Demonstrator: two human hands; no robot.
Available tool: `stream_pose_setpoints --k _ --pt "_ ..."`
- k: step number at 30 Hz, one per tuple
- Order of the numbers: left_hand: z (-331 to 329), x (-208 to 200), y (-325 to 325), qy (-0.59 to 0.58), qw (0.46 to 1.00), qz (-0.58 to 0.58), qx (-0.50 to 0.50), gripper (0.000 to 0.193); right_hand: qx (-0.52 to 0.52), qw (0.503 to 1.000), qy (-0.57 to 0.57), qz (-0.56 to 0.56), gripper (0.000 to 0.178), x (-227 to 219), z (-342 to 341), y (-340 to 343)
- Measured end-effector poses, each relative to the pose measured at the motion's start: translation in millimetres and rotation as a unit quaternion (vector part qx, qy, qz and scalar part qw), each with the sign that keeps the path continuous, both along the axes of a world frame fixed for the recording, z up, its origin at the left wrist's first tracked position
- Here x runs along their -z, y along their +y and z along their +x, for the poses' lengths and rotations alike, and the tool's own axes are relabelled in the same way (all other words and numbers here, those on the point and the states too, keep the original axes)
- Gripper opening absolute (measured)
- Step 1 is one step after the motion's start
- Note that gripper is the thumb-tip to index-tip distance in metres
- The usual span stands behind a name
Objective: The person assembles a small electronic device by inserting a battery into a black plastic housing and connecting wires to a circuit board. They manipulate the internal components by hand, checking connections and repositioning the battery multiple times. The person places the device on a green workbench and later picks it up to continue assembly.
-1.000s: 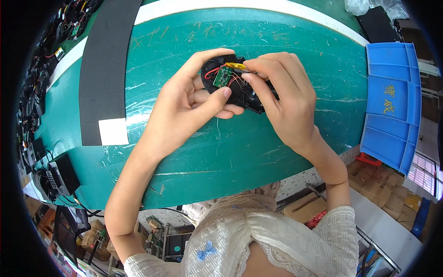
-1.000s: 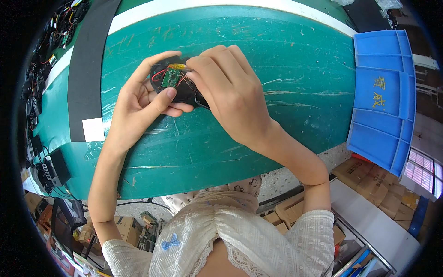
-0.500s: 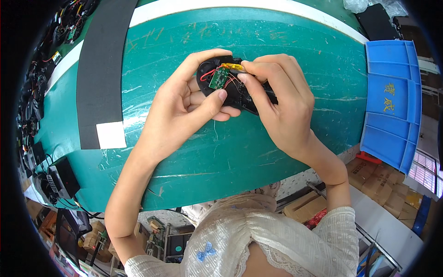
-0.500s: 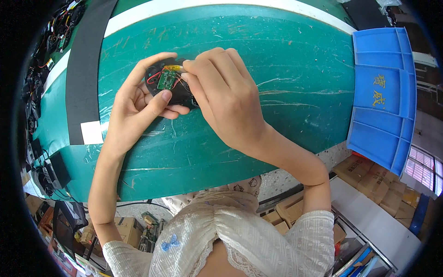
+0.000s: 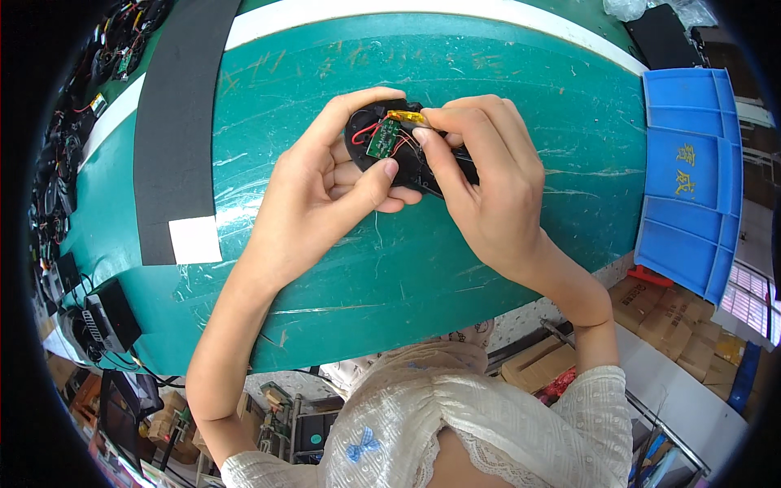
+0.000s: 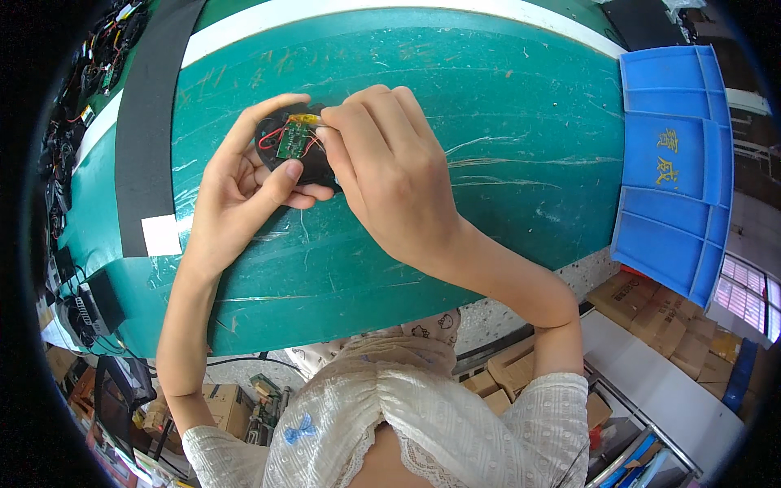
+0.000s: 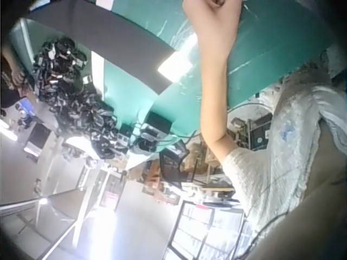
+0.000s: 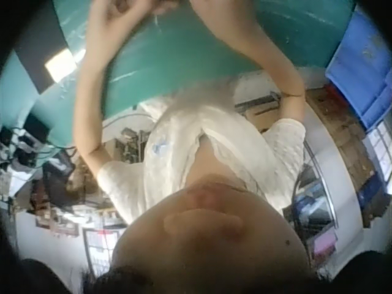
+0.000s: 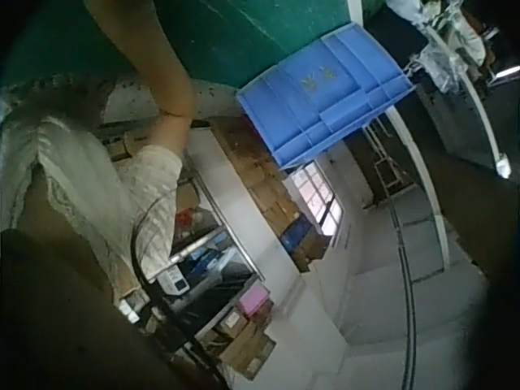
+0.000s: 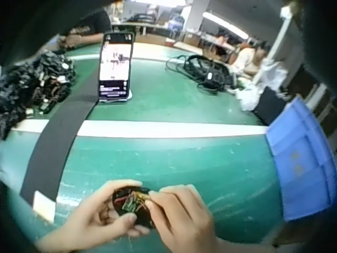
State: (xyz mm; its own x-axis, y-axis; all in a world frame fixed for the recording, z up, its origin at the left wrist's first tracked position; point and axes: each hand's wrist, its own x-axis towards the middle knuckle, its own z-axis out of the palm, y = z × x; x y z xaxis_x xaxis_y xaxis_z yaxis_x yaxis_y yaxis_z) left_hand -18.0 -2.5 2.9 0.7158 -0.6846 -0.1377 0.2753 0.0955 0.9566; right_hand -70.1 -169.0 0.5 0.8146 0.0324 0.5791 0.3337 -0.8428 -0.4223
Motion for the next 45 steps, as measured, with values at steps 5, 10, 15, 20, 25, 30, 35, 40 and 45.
stream_pose_setpoints --k 5,10,15,20,25,30,35,40,45 --pt "-1 1 0 -0.001 1.0 0.0 -0.004 0.045 -0.002 1.0 0.008 -0.012 0.013 0 0 1" --pt "-1 2 0 -0.001 1.0 0.003 -0.005 0.044 -0.006 1.0 0.008 -0.026 0.016 0 0 4" --pt "-1 3 0 -0.008 1.0 0.001 -0.001 0.045 -0.035 0.997 -0.011 -0.072 0.019 1 0 0" --pt "0 3 1 -0.023 1.0 0.013 0.007 0.045 -0.064 0.984 -0.048 -0.16 0.03 1 6 -4" --pt "2 4 4 -0.059 0.998 0.03 0.019 0.043 -0.029 0.967 -0.023 -0.253 0.029 -9 1 6" --pt "2 -2 2 -0.066 0.997 0.041 0.007 0.044 0.001 0.975 -0.003 -0.22 0.028 -6 1 11" --pt "0 3 1 -0.023 1.0 0.01 -0.007 0.045 -0.024 0.997 -0.023 -0.064 0.022 1 5 4" --pt "2 4 2 -0.026 1.0 0.003 0.012 0.045 -0.059 0.996 -0.037 -0.058 0.017 -3 8 0" --pt "1 4 3 -0.071 0.997 0.021 0.02 0.046 -0.071 0.981 -0.092 -0.155 0.018 -3 10 2"
